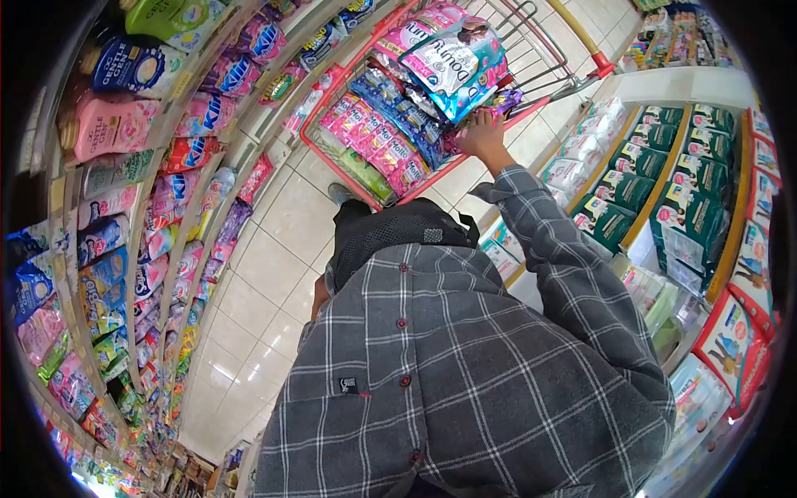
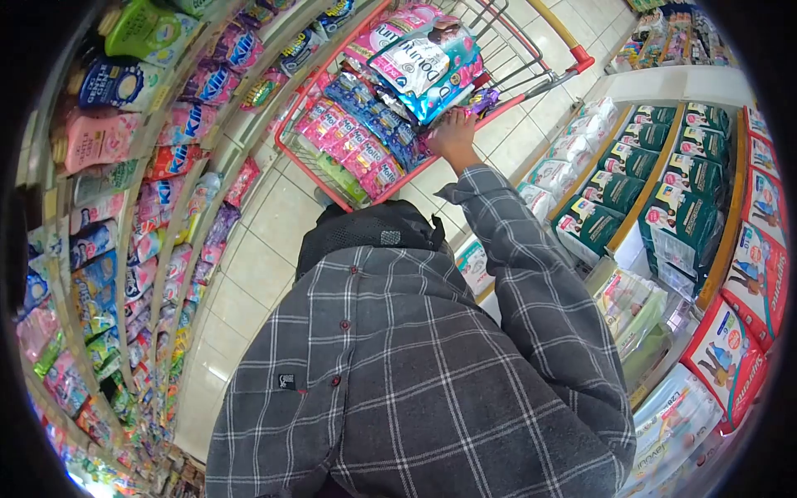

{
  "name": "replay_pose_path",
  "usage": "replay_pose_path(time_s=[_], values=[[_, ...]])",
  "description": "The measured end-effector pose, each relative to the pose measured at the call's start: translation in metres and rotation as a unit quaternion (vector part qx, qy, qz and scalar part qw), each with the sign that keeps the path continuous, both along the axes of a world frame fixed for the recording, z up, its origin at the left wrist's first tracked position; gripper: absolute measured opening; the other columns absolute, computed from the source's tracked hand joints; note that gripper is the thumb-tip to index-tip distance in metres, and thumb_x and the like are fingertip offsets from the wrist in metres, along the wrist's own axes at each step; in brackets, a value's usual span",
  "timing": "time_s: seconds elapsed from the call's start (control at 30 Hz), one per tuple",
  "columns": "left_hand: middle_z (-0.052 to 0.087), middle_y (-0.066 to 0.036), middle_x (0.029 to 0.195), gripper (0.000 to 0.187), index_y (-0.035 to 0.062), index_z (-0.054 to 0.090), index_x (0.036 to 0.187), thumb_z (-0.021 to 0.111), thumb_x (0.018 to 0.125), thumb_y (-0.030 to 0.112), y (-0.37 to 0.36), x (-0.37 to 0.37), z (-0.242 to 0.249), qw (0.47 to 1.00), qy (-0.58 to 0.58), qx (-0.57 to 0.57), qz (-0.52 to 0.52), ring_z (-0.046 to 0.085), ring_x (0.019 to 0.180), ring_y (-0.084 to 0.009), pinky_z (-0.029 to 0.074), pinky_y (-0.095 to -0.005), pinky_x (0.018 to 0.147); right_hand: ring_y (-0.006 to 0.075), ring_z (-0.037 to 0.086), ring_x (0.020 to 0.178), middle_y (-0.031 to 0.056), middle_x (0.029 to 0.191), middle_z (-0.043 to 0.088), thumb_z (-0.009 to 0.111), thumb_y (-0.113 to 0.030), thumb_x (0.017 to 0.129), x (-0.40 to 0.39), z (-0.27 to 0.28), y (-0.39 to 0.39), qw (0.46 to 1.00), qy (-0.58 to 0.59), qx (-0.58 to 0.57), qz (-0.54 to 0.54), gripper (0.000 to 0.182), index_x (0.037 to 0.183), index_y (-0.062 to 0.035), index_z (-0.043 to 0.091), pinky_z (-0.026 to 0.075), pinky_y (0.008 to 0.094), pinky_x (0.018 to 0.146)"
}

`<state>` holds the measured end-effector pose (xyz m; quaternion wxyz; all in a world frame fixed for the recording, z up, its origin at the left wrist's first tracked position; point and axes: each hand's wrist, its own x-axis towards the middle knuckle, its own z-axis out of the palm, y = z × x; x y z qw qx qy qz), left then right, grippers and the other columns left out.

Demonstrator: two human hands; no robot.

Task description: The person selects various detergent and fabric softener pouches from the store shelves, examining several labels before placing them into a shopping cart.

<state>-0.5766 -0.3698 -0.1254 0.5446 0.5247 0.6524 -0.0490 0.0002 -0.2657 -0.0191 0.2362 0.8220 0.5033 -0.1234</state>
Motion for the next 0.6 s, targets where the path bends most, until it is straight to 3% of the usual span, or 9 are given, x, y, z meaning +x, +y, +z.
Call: replay_pose_path(time_s=[0.07,0.1,0.2,0.3,0.43,0.53,0.6], values=[[0.067,-0.009,0.091,0.031,0.0060,0.062,0.108,0.054,0.090,0.029,0.010,0.002,0.000,0.999,-0.022,0.040,-0.030,0.063,0.077,-0.0177,0.049,-0.0320,0.060,0.0338,0.034,0.134,0.0193,0.145,0.035,0.042,-0.048,0.085,-0.009,0.001,0.001,0.999,-0.026,-0.037,0.001,0.069,0.136,-0.0018,0.044,0.010,0.0604,0.109],[0.067,-0.009,0.091,0.031,0.0060,0.062,0.108,0.054,0.090,0.029,0.017,0.002,0.000,0.996,-0.038,0.065,-0.043,0.063,0.077,-0.0178,0.049,-0.0321,0.060,0.0346,0.029,0.136,0.0195,0.146,0.034,0.046,-0.054,0.083,-0.008,0.003,0.005,0.998,-0.010,-0.067,0.002,0.074,0.137,-0.0029,0.042,0.006,0.0592,0.110],[0.067,-0.009,0.092,0.031,0.0061,0.062,0.109,0.054,0.090,0.029,0.038,0.004,0.004,0.984,-0.085,0.128,-0.089,0.063,0.078,-0.0179,0.049,-0.0325,0.061,0.0338,0.026,0.138,0.0192,0.146,0.034,0.050,-0.061,0.080,-0.014,0.023,0.010,0.997,0.021,-0.073,0.024,0.082,0.138,-0.0049,0.042,0.006,0.0599,0.110],[0.067,-0.009,0.096,0.030,0.0067,0.061,0.112,0.051,0.092,0.027,0.078,0.024,0.025,0.987,0.020,0.043,-0.155,0.063,0.078,-0.0173,0.049,-0.0308,0.064,0.0335,0.024,0.139,0.0200,0.146,0.034,0.053,-0.066,0.076,-0.008,0.006,0.000,0.998,0.049,-0.045,0.014,0.086,0.137,-0.0054,0.044,0.006,0.0597,0.109],[0.066,-0.008,0.097,0.033,0.0066,0.059,0.115,0.051,0.093,0.030,0.120,0.057,0.061,0.995,-0.049,-0.066,0.055,0.063,0.077,-0.0160,0.048,-0.0294,0.064,0.0354,0.021,0.140,0.0191,0.149,0.030,0.056,-0.063,0.075,-0.008,0.004,0.003,0.994,0.066,-0.082,-0.011,0.085,0.137,-0.0064,0.045,0.000,0.0600,0.110],[0.066,-0.008,0.097,0.034,0.0071,0.060,0.113,0.053,0.093,0.034,0.154,0.076,0.071,0.997,-0.054,-0.040,0.037,0.064,0.077,-0.0167,0.048,-0.0291,0.063,0.0348,0.024,0.139,0.0189,0.145,0.036,0.054,-0.061,0.077,-0.028,0.006,-0.004,0.999,-0.026,-0.032,-0.005,0.079,0.136,-0.0085,0.046,0.008,0.0611,0.108],[0.065,-0.007,0.094,0.029,0.0056,0.059,0.113,0.054,0.094,0.027,0.184,0.092,0.076,0.994,-0.096,0.053,0.009,0.064,0.082,-0.0161,0.048,-0.0278,0.066,0.0369,0.022,0.139,0.0185,0.147,0.031,0.058,-0.053,0.078,-0.057,0.019,-0.025,0.999,0.006,0.041,-0.023,0.071,0.133,-0.0088,0.049,0.010,0.0623,0.108]])
